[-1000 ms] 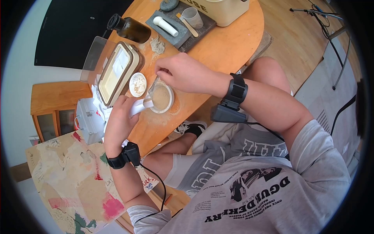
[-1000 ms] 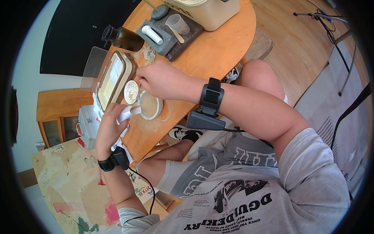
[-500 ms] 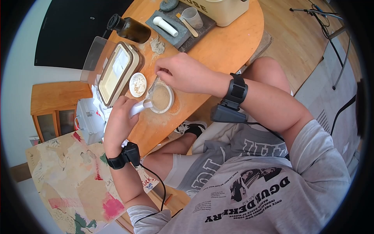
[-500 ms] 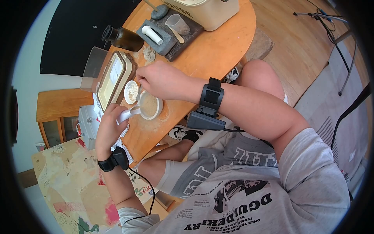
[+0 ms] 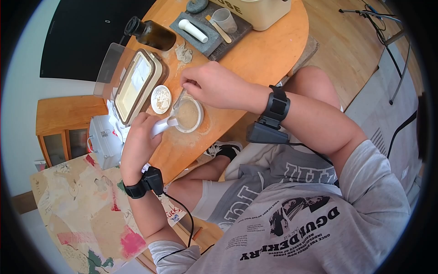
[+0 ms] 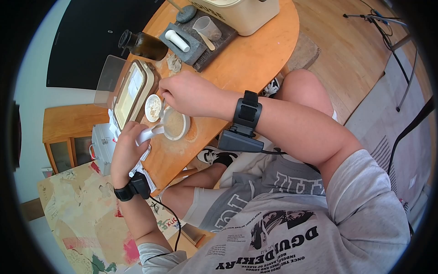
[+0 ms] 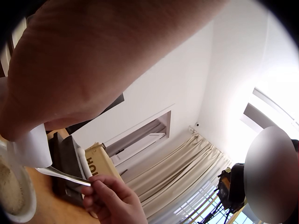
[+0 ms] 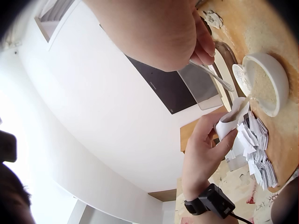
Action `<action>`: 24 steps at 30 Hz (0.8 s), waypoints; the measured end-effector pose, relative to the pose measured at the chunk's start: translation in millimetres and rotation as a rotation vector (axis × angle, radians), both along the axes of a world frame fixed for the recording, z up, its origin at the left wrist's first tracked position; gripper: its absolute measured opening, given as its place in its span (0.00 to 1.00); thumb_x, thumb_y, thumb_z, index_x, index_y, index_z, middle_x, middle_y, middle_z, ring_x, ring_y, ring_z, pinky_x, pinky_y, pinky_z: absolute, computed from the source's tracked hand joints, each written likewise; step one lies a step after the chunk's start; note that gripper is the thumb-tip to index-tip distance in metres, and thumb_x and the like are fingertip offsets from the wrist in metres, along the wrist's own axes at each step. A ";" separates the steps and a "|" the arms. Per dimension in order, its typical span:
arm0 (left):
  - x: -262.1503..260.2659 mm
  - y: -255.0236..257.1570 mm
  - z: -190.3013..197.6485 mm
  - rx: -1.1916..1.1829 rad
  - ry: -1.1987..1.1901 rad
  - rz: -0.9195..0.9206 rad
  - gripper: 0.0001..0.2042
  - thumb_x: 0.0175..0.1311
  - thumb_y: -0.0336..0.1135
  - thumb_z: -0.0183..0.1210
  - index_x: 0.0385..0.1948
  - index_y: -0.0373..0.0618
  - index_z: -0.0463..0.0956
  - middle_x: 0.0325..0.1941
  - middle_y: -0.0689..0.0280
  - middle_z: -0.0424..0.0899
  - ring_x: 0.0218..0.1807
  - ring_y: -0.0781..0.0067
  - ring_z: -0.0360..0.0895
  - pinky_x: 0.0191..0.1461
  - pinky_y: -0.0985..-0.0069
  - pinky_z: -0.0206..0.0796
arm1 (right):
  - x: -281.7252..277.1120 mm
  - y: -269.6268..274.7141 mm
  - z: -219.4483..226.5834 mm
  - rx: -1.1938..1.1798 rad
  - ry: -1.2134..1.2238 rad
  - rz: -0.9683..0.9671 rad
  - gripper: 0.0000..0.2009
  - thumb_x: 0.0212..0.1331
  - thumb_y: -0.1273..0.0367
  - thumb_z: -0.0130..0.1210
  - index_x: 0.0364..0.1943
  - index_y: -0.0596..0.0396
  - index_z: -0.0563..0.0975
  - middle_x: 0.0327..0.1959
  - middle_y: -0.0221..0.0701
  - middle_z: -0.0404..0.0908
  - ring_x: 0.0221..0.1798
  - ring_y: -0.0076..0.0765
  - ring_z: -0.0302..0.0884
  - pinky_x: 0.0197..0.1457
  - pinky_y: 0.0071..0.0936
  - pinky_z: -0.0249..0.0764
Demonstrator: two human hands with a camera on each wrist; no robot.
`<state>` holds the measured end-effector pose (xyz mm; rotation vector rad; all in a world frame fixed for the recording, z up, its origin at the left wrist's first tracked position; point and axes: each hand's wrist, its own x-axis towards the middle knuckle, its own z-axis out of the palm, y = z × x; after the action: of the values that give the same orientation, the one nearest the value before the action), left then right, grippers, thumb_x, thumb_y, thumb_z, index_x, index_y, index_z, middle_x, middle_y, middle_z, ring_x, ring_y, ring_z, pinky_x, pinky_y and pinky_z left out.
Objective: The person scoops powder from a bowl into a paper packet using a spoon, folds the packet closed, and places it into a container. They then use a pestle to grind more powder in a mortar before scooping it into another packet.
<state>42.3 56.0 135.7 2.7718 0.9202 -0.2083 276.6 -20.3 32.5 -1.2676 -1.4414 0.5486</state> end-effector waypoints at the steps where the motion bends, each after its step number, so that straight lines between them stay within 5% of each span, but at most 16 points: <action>1: -0.3 0.2 -0.3 0.000 0.000 0.000 0.16 0.49 0.19 0.64 0.43 0.37 0.78 0.41 0.56 0.78 0.43 0.52 0.78 0.47 0.65 0.71 | -0.2 0.5 -1.1 0.014 0.001 -0.006 0.08 0.63 0.69 0.53 0.38 0.60 0.80 0.28 0.47 0.82 0.34 0.56 0.81 0.39 0.44 0.77; 24: 0.8 0.8 3.1 -0.046 0.050 0.019 0.14 0.52 0.22 0.63 0.43 0.36 0.79 0.42 0.53 0.77 0.45 0.47 0.77 0.52 0.61 0.70 | -0.4 -0.9 1.1 -0.018 0.012 0.006 0.08 0.63 0.70 0.53 0.37 0.61 0.80 0.30 0.48 0.83 0.36 0.56 0.81 0.42 0.45 0.77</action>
<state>43.1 56.7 138.8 2.7259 0.9411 -0.2927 276.2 -21.2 33.6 -1.2726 -1.4331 0.5738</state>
